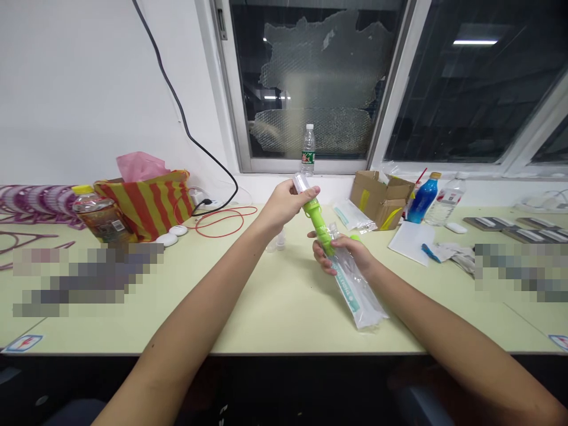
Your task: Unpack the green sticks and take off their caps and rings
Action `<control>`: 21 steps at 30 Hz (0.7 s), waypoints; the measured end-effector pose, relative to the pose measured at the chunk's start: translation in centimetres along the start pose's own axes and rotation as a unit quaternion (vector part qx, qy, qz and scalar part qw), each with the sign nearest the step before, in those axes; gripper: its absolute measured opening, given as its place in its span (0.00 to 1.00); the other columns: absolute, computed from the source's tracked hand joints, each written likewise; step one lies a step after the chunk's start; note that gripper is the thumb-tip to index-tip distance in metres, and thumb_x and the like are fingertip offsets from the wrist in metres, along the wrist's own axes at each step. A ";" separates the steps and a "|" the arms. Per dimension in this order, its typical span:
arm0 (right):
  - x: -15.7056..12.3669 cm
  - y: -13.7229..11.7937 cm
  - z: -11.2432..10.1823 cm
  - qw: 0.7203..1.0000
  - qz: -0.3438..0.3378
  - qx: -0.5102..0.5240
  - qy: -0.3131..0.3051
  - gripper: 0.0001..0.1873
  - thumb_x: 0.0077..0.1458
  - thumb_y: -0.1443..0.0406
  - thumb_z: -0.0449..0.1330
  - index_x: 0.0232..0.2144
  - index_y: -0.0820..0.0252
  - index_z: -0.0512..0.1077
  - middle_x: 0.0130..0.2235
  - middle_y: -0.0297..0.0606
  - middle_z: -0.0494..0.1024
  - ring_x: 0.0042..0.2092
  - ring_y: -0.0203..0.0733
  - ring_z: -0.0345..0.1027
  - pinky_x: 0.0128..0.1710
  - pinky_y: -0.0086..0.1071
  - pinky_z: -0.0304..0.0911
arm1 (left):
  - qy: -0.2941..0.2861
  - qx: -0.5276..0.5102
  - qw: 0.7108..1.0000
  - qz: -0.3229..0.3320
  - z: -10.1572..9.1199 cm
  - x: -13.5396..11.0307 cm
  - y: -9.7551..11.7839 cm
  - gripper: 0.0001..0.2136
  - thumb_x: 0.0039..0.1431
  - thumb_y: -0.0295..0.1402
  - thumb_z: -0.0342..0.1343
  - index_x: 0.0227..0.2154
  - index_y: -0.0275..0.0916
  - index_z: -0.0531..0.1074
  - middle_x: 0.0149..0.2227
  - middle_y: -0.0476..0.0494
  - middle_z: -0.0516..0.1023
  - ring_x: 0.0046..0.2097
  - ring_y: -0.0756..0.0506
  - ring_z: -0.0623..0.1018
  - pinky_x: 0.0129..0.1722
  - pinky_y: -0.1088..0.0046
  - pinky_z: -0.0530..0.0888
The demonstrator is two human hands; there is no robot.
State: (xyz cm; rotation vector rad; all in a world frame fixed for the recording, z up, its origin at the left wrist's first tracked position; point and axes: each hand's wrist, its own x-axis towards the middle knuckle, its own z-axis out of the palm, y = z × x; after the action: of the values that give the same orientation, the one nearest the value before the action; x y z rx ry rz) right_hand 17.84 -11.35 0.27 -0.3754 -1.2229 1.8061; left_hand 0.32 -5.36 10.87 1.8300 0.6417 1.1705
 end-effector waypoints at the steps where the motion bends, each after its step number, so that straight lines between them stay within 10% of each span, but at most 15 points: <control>1: 0.0 0.0 0.0 1.000 -0.002 -0.001 0.003 0.24 0.53 0.65 0.54 0.53 0.61 0.63 0.33 0.38 0.68 0.27 0.37 0.60 0.20 0.29 0.58 | -0.001 -0.003 1.000 -0.005 0.0 0.0 -0.1 0.15 0.54 0.41 0.62 0.34 0.37 0.65 0.30 0.47 0.69 0.28 0.53 0.67 0.28 0.75 0.64; 6: 0.1 0.0 -0.1 1.000 -0.002 -0.002 0.013 0.24 0.53 0.65 0.55 0.54 0.61 0.63 0.34 0.38 0.68 0.27 0.36 0.60 0.20 0.29 0.57 | 0.011 0.014 1.000 0.004 0.3 0.0 -0.3 0.25 0.50 0.37 0.65 0.48 0.43 0.59 0.33 0.49 0.72 0.27 0.53 0.70 0.29 0.75 0.66; 21: 0.1 -0.2 0.3 0.999 -0.026 -0.010 0.022 0.26 0.51 0.65 0.57 0.53 0.62 0.63 0.33 0.38 0.68 0.26 0.35 0.59 0.19 0.28 0.55 | -0.027 0.051 0.998 0.006 1.2 -0.4 -0.6 0.22 0.49 0.36 0.66 0.43 0.42 0.61 0.29 0.52 0.71 0.31 0.50 0.73 0.34 0.73 0.68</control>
State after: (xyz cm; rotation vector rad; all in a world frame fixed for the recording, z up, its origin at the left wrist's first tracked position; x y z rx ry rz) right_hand 17.67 -11.40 0.56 -0.3894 -1.2106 1.7342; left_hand 1.26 -5.85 9.93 1.9473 0.6703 1.1107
